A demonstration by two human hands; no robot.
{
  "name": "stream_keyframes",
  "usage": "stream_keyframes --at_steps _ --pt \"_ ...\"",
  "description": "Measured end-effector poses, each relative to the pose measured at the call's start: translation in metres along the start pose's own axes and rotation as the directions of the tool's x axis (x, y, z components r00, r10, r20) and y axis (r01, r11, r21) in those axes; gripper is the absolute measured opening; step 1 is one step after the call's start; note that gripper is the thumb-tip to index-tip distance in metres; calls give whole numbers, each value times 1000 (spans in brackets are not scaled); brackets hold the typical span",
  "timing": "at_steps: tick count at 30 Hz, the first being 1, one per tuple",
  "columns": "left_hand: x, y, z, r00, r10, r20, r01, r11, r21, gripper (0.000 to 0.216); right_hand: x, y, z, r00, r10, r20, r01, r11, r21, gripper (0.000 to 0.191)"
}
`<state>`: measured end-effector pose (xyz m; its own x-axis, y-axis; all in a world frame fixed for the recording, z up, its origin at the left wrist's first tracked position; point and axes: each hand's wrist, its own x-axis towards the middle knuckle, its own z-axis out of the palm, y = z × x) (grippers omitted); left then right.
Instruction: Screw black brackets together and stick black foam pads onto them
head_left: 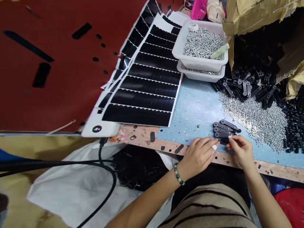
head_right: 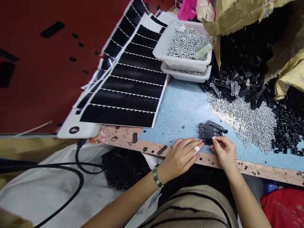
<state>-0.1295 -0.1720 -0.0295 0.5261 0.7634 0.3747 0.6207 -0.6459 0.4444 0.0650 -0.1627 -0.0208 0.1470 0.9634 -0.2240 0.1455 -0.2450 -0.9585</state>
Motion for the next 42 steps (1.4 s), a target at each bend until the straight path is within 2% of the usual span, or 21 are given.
stream_keyframes --at_steps 6,15,21,26,31,37,42 --pt "1 4 0 998 -43 39 43 999 -3 33 -1 3 -1 998 -56 -20 53 987 -150 22" --pt "2 6 -2 994 -61 86 62 998 -5 32 -1 -1 2 998 -64 11 65 983 -171 21" --pt "10 13 -2 990 -89 112 88 996 15 37 0 -3 -1 997 -69 -25 59 956 -287 20" --pt "12 16 -2 987 -88 138 79 995 68 40 0 2 -3 997 46 -57 -56 981 -188 26" --pt "9 17 -3 983 -117 142 109 992 64 38 -1 3 -1 996 26 -86 -41 982 -183 28" --pt "3 15 -5 984 -130 120 133 991 -18 37 1 4 -2 995 68 -71 -70 997 -20 29" --pt "2 13 -5 984 -123 131 129 991 -42 39 2 4 -2 995 80 -64 -82 996 -32 29"
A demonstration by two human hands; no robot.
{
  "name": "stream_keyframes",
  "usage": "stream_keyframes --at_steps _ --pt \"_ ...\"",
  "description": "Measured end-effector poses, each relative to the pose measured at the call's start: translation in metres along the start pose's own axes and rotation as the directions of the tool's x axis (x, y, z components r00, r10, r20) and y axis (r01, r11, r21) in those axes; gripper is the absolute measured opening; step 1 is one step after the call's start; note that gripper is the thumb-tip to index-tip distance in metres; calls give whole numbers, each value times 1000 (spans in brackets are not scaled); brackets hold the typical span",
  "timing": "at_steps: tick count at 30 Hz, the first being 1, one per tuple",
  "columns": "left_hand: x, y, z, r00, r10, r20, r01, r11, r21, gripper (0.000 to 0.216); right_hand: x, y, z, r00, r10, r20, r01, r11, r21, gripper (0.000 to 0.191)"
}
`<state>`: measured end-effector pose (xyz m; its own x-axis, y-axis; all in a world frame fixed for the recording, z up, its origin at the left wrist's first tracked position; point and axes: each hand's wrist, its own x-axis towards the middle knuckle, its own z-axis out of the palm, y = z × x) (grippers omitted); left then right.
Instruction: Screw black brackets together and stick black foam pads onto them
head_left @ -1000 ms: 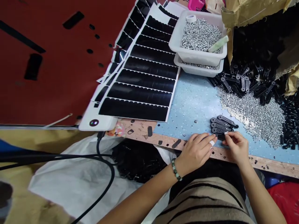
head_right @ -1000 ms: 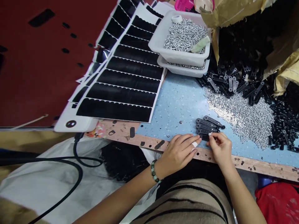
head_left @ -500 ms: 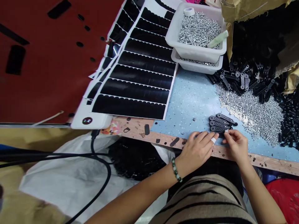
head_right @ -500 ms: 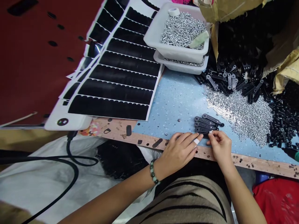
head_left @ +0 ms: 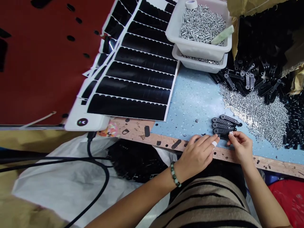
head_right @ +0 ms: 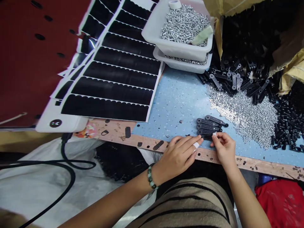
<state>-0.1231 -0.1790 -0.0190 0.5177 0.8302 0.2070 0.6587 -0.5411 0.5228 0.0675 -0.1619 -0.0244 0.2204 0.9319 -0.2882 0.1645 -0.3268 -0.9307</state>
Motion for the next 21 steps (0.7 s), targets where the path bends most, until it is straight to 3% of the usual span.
stream_keyframes --at_steps 5,14,17,21 --pt "1 -1 -1 1000 8 16 -8 1000 -2 40 0 -2 -1 1000 -9 16 10 1000 -22 27" --pt "4 1 -1 1000 13 13 -13 1000 0 43 -2 0 -1 990 -139 22 141 963 -232 23" --pt "8 5 0 999 -12 34 10 999 32 44 -1 -2 -2 969 -240 54 242 890 -386 20" --pt "12 10 1 999 -26 45 21 996 92 44 -3 -9 -7 917 -379 122 370 696 -615 19"
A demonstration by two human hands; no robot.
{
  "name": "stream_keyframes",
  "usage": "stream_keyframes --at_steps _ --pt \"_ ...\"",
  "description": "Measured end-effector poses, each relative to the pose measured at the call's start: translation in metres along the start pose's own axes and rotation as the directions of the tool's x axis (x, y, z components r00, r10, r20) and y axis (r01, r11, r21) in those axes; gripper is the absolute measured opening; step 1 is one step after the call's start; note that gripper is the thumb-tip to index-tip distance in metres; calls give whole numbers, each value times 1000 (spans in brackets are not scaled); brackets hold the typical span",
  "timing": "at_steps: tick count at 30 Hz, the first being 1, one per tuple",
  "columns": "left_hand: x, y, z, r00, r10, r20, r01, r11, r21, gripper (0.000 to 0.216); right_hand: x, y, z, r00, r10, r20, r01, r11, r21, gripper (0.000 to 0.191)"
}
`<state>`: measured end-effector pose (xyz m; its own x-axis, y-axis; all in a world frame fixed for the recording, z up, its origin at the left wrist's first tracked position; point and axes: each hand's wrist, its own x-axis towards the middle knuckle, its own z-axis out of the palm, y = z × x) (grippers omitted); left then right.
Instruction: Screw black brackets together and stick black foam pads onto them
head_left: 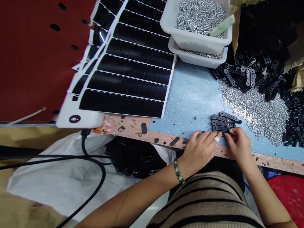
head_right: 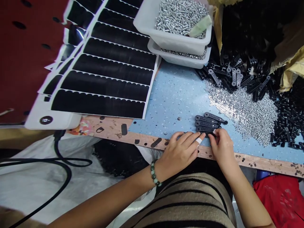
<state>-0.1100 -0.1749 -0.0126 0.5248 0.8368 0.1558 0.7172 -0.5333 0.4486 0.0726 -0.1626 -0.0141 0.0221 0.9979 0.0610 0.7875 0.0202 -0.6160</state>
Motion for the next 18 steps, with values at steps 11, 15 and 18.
stream_keyframes --at_steps 11,15,18 --pt "-5 -1 8 999 19 -40 -17 998 63 43 -36 18 -1 929 -369 -21 324 843 -430 27" --pt "-5 0 9 999 21 -45 -16 994 112 44 -34 23 -1 922 -355 -156 297 905 -304 34" --pt "-5 1 10 1000 -1 -28 4 993 121 47 -31 26 -1 905 -404 -135 377 907 -188 38"
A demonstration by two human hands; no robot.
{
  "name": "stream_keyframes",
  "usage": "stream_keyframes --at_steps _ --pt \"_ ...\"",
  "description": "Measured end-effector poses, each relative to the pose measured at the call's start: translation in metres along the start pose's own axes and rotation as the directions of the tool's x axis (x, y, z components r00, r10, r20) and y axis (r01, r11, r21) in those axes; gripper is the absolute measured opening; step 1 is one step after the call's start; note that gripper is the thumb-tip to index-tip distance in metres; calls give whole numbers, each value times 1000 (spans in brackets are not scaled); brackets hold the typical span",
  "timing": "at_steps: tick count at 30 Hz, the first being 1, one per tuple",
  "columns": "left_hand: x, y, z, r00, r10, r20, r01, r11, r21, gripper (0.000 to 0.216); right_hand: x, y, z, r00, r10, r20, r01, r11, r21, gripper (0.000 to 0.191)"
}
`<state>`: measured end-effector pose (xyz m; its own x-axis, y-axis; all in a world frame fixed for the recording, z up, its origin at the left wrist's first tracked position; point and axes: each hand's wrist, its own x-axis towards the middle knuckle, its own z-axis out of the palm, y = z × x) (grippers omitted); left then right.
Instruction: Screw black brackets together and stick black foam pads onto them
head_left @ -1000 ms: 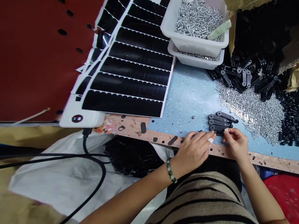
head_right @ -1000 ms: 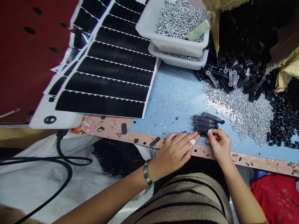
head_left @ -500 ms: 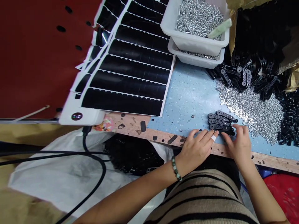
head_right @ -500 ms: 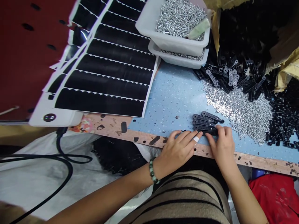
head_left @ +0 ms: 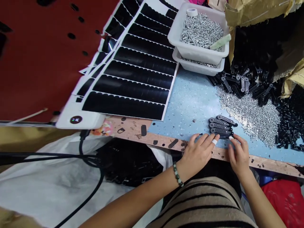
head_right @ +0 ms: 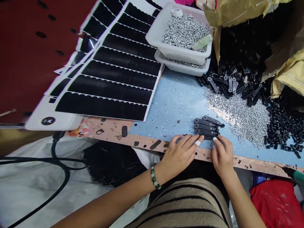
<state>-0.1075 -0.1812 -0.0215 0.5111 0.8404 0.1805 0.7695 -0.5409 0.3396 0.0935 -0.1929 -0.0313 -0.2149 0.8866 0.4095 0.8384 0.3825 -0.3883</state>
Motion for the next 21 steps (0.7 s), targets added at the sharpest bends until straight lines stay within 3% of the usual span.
stream_keyframes --at_steps 4,14,21 --pt "0 2 4 1000 3 4 -3 1000 23 47 -1 4 5 995 -66 74 65 998 12 40" --pt "10 9 11 998 -26 -50 28 999 40 43 -5 5 15 997 -3 82 1 1000 30 45" --pt "-7 2 -4 989 -80 -128 64 990 -129 44 -8 1 -2 985 56 -165 -32 988 148 40"
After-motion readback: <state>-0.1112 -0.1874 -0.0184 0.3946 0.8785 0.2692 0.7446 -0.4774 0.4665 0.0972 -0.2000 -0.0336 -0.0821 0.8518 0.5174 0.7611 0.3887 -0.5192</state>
